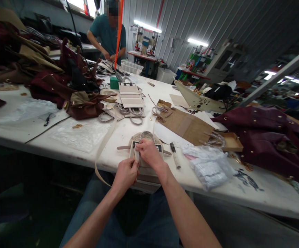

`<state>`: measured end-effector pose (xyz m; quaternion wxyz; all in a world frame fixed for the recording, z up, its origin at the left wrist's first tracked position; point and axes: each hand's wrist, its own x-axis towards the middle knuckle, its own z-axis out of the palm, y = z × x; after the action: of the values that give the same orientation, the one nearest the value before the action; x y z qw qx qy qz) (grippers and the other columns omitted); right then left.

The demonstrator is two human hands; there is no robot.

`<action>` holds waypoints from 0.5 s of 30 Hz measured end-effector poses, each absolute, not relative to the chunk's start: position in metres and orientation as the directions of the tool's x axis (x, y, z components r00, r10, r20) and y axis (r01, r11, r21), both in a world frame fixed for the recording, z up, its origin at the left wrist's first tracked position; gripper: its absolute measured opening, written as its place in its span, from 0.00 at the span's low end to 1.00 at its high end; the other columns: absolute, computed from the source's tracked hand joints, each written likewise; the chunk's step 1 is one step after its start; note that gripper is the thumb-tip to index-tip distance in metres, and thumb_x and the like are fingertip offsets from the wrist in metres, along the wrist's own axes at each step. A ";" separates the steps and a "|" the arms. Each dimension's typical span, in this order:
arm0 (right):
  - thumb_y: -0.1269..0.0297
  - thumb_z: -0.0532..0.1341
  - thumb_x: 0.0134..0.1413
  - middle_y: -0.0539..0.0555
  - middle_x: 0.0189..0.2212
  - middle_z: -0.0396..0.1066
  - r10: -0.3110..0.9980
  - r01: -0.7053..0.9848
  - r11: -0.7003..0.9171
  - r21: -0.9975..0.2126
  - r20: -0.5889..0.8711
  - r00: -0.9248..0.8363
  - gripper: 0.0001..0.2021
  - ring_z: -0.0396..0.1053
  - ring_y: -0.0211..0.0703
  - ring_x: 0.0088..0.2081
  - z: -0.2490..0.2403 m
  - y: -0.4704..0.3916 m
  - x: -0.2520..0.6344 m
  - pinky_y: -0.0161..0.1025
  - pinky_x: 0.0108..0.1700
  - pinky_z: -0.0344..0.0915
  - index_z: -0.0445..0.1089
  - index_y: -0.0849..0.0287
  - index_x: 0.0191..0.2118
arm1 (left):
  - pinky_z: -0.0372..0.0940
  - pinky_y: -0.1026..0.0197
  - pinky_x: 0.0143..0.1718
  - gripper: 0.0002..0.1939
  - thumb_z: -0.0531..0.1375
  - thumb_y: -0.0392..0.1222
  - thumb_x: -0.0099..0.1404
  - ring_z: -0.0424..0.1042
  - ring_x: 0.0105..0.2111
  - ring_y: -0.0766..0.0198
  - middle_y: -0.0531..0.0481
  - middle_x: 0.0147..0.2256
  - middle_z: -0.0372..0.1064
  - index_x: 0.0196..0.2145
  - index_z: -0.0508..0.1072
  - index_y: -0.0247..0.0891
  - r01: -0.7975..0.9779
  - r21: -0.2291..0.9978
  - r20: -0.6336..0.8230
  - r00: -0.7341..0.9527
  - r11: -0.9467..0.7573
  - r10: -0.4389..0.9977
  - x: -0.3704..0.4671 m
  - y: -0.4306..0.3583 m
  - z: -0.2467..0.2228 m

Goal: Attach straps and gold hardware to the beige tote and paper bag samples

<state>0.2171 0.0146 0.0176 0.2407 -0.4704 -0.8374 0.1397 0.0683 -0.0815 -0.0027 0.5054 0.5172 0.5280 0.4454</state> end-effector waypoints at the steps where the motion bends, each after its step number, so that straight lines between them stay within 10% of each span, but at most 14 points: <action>1: 0.69 0.63 0.73 0.56 0.39 0.81 0.859 0.736 0.512 -0.444 0.267 -0.436 0.14 0.76 0.46 0.41 0.017 0.014 0.216 0.43 0.47 0.70 0.87 0.55 0.39 | 0.57 0.56 0.27 0.20 0.58 0.47 0.74 0.67 0.21 0.56 0.50 0.17 0.66 0.23 0.68 0.46 0.125 0.989 -0.079 0.025 0.075 0.997 0.069 -0.081 -0.001; 15: 0.66 0.63 0.72 0.58 0.39 0.81 0.896 0.760 0.444 -0.475 0.208 -0.393 0.15 0.75 0.46 0.40 0.021 0.018 0.210 0.44 0.48 0.69 0.87 0.57 0.36 | 0.51 0.57 0.31 0.21 0.56 0.48 0.77 0.63 0.25 0.63 0.53 0.22 0.65 0.25 0.64 0.42 0.043 0.995 0.074 0.244 -0.087 0.967 0.086 -0.148 0.057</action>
<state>0.2105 0.0177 0.0212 0.2211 -0.5044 -0.8204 0.1534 0.0858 -0.1480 0.0574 0.5230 0.5904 0.4277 0.4415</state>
